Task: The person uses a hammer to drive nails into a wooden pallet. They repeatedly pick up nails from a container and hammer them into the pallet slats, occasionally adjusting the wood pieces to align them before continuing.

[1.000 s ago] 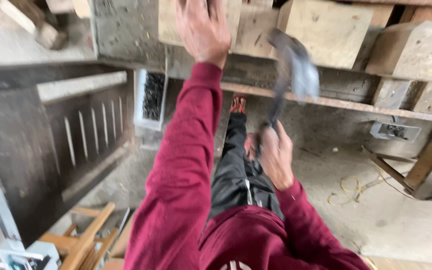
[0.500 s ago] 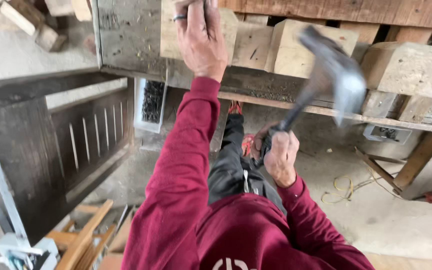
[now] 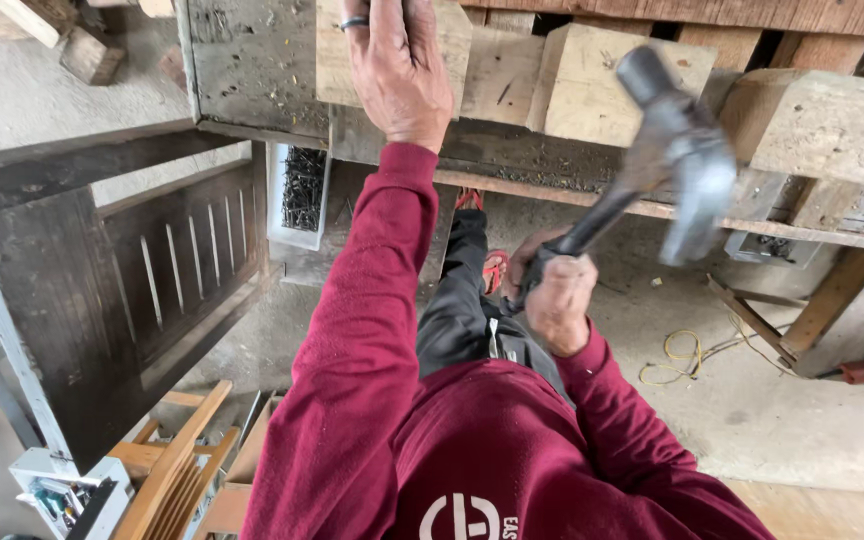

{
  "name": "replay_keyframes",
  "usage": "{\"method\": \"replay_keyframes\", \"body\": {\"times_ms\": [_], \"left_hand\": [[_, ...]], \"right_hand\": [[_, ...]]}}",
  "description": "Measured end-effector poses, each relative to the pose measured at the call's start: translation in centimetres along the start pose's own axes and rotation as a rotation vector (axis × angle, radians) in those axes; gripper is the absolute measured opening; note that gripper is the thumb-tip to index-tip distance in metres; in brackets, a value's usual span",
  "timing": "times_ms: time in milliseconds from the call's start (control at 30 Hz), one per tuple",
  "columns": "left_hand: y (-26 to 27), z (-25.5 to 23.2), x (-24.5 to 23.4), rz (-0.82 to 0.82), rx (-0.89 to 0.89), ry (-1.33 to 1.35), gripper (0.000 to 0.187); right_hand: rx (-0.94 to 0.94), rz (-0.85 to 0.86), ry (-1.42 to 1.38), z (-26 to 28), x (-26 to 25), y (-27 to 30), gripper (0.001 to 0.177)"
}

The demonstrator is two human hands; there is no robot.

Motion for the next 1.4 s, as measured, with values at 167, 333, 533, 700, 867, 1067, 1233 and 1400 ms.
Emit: {"method": "replay_keyframes", "body": {"times_ms": [167, 333, 533, 700, 867, 1067, 1233, 1400], "left_hand": [[-0.3, 0.9, 0.8, 0.048, -0.015, -0.075, 0.021], [-0.3, 2.9, 2.1, 0.152, -0.200, -0.080, 0.014], [-0.3, 0.3, 0.5, 0.056, -0.039, -0.021, 0.019], [-0.4, 0.9, 0.6, 0.082, -0.004, -0.115, 0.016], [0.4, 0.4, 0.0, 0.098, -0.059, -0.071, 0.016], [-0.9, -0.5, 0.3, 0.039, -0.021, 0.004, 0.016], [-0.9, -0.4, 0.4, 0.060, -0.064, -0.078, 0.017], [-1.6, -0.9, 0.3, 0.036, 0.002, 0.008, 0.016]], "right_hand": [[0.141, 0.190, 0.533, -0.4, 2.3, -2.8, 0.044], [-0.039, 0.122, 0.279, 2.7, 0.8, 0.3, 0.048], [0.165, 0.239, 0.449, -2.1, 3.4, -1.5, 0.046], [0.048, 0.194, 0.490, 1.0, 2.1, -1.3, 0.051], [-0.217, 0.209, 0.048, 0.9, 0.1, 1.4, 0.043], [0.049, 0.195, 0.457, -3.6, 0.2, -4.0, 0.052], [-0.059, 0.029, 0.498, 0.9, -1.1, -1.8, 0.058], [-0.085, 0.241, 0.396, -1.2, 3.1, -3.2, 0.054]]}}
Point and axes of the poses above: each hand's wrist, its own y-axis away from the middle knuckle, its own x-axis out of the palm, z = x × y, the point moved 10 cm from there along -y, towards the middle knuckle
